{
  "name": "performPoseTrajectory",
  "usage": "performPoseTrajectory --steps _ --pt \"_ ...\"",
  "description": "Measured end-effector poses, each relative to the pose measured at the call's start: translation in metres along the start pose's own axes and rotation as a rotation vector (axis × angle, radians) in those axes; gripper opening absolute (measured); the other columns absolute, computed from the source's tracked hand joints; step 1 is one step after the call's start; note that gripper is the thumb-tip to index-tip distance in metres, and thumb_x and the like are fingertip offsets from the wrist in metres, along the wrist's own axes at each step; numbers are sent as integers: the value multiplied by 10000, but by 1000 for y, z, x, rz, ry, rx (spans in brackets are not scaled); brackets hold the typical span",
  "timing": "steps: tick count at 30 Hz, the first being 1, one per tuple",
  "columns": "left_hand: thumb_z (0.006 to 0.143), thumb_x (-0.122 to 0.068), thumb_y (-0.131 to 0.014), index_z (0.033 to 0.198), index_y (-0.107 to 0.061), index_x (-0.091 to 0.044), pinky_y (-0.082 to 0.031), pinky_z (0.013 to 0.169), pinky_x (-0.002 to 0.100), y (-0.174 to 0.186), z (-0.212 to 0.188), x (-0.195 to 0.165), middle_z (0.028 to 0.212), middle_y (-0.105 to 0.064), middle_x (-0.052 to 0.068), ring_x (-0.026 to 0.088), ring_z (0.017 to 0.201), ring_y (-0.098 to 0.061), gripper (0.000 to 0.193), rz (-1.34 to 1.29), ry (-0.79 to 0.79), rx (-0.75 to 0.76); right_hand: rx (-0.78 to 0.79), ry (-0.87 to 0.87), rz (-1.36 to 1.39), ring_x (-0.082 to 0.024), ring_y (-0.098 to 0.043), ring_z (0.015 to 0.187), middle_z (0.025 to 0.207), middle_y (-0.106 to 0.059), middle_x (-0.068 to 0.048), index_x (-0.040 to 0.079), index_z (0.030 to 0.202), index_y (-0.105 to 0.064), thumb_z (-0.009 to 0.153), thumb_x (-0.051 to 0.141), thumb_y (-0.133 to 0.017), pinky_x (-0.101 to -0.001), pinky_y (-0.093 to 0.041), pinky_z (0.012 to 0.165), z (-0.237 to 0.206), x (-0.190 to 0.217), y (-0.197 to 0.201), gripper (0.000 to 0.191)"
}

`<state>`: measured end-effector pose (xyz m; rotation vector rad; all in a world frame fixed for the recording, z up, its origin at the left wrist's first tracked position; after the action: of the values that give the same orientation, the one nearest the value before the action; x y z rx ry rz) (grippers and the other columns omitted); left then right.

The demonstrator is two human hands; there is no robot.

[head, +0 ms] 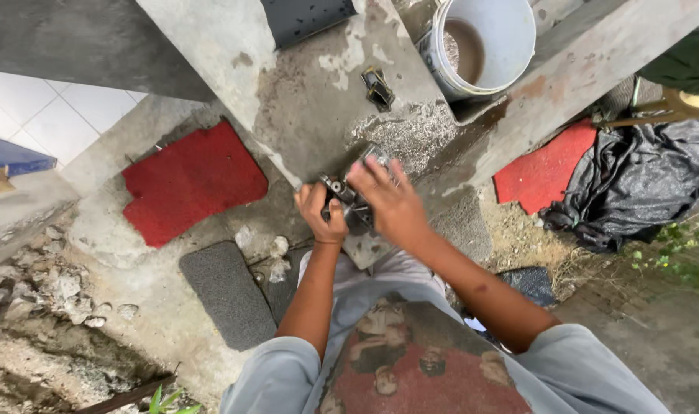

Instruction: The person scrubs a small metal mechanical part with a black sponge at a concrete sink, repeatedly dipping the sponge in a bucket of water and wiping the part on the sink surface. The person turns the part over to clean multiple sides and continues scrubbing until the end of the clip.

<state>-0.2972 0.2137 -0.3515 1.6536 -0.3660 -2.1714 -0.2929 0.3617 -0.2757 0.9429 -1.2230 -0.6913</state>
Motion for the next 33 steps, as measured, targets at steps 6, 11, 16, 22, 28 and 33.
performPoseTrajectory --steps 6,11,16,22,28,33 --pt "1010 -509 -416 1024 -702 9 -358 826 442 -2 -2 3 870 -591 159 331 855 -513 591 1 36 5 -61 -2 -139 -361 -414 1494 1547 -553 -130 29 1488 -562 842 -62 -587 -607 -287 1234 -13 -5 0 653" --pt "1002 -493 -438 993 -673 15 -357 838 444 0 -3 6 856 -553 164 331 848 -485 559 16 67 1 -49 -193 -170 -351 -383 1533 1548 -564 -53 66 1469 -596 897 -38 -601 -599 -270 1254 -14 -21 -4 582" --pt "1014 -497 -422 978 -653 17 -343 801 438 2 -4 2 868 -558 169 334 834 -483 564 -16 15 -30 -54 -39 -134 -322 -384 1516 1546 -560 -89 61 1465 -608 871 -45 -567 -604 -264 1235 -11 -7 -2 605" --pt "992 -495 -450 911 -605 19 -341 799 446 1 -8 9 844 -509 181 352 822 -459 543 40 54 -25 -30 -44 -35 -371 -406 1502 1546 -554 -122 16 1441 -581 878 -40 -567 -604 -295 1228 -8 -6 2 566" --pt "1010 -492 -467 989 -631 27 -363 825 467 1 -12 11 901 -559 191 370 870 -498 545 9 54 -11 -82 -118 -104 -394 -431 1464 1525 -559 -152 29 1448 -587 930 -28 -563 -588 -309 1201 -9 -3 6 521" --pt "986 -503 -478 1061 -672 17 -386 870 472 -1 -16 3 921 -588 176 363 900 -530 559 26 4 11 -40 -85 -3 -327 -459 1485 1543 -544 -119 40 1478 -548 921 -28 -542 -557 -300 1242 -26 0 4 561"
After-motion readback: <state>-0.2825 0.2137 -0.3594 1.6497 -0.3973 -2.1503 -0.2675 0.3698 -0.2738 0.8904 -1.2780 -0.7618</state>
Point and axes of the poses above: each hand's wrist, its own z-axis towards the middle knuckle, its own y-axis out of the back of the hand, x = y × z, the point moved 10 cm from there along z, towards the middle knuckle
